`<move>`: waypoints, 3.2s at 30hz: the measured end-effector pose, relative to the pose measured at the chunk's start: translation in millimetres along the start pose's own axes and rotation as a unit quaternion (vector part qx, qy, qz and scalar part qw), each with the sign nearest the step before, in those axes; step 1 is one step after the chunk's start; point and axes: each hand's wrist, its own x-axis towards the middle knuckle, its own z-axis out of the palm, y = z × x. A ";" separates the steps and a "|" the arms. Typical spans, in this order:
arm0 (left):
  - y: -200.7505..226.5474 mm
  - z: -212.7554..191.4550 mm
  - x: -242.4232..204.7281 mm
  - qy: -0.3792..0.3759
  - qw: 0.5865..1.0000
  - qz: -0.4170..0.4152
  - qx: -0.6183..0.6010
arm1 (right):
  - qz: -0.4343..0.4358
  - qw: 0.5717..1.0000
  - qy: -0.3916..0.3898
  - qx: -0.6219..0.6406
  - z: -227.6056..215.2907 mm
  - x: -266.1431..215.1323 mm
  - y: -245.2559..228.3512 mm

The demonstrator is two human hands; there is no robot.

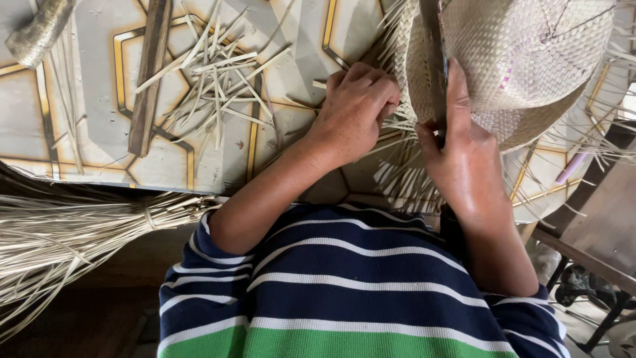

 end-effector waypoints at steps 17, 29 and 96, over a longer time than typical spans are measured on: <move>5.2 -12.4 -5.2 0.099 0.978 -0.005 0.182 | 0.030 0.995 -0.044 0.084 -13.5 -24.8 2.6; 13.4 -22.8 -9.9 0.223 0.952 0.040 0.205 | 0.091 0.972 -0.148 0.155 -3.5 -17.5 -2.3; -32.2 -179.8 -92.6 0.304 0.936 -0.010 0.177 | 0.086 0.890 0.036 0.446 -18.5 -62.2 35.4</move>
